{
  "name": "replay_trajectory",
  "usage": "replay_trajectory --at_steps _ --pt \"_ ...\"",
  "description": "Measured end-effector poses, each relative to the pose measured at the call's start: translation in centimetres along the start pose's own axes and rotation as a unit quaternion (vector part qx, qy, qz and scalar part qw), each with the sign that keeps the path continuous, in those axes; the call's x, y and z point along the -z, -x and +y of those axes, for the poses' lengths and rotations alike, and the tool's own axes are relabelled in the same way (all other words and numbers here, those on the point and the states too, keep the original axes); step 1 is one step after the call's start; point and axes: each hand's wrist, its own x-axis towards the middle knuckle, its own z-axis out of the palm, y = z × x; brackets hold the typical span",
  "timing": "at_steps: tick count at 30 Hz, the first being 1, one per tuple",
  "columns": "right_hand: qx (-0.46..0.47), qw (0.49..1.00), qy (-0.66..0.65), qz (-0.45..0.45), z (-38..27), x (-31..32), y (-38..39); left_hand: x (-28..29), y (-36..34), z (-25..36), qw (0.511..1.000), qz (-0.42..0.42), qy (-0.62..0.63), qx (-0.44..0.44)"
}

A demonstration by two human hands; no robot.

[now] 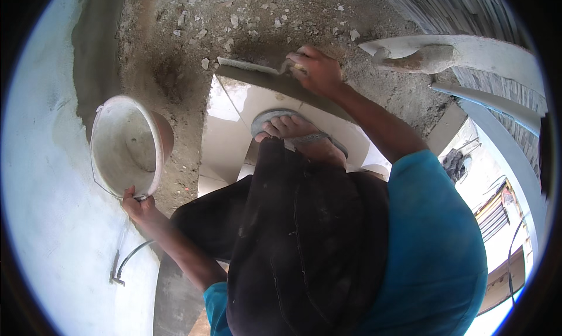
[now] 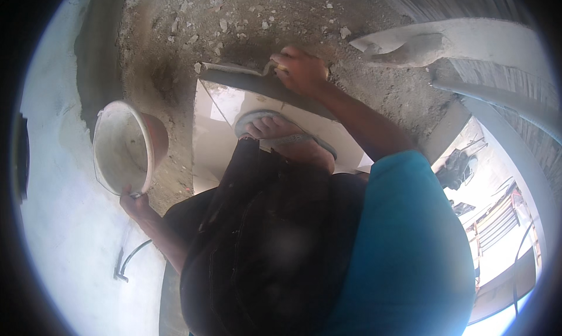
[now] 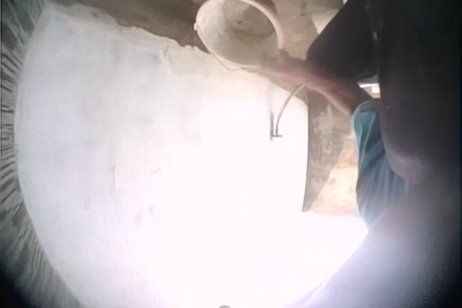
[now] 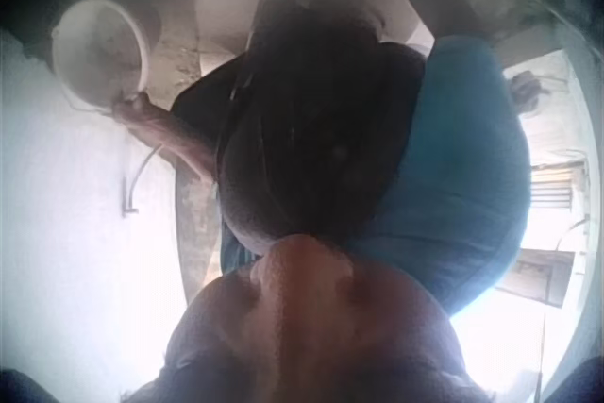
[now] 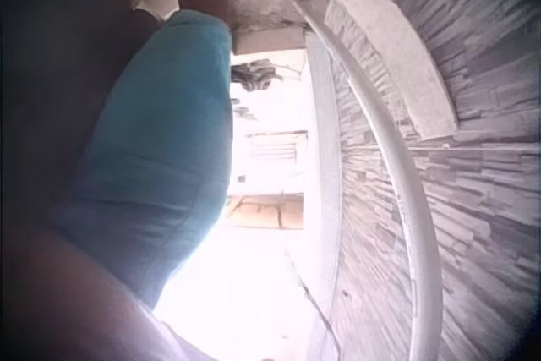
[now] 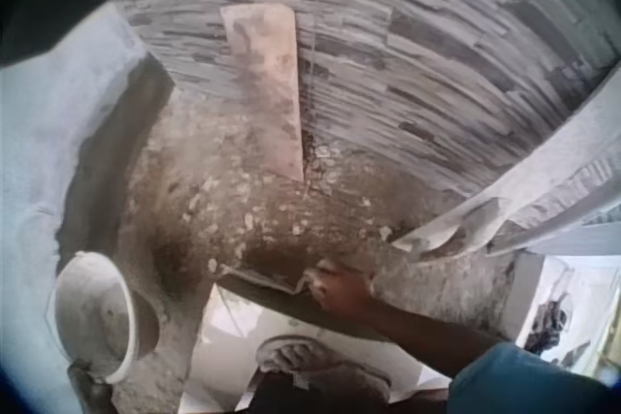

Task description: The person scoops cement from a bucket and applies it to a wall using a trowel, smoothing the surface along the edge. The person repeatedly scoops and spreads cement along the wall's base.

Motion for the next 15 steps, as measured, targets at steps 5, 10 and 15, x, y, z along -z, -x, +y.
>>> replay_trajectory --at_steps 5,10,15 --pt "0.037 0.999 0.006 0.037 -0.8 1.4 1.8 4.7 -6.1 -1.1 1.000 -0.013 -0.016 0.003" --pt "0.062 0.995 0.002 0.073 -1.2 2.7 3.8 2.7 -4.5 -0.6 1.000 -0.006 0.022 0.002" --pt "0.070 0.993 -0.039 0.084 -0.9 4.6 5.1 7.3 -7.7 -3.6 0.874 -0.094 -0.309 -0.364"
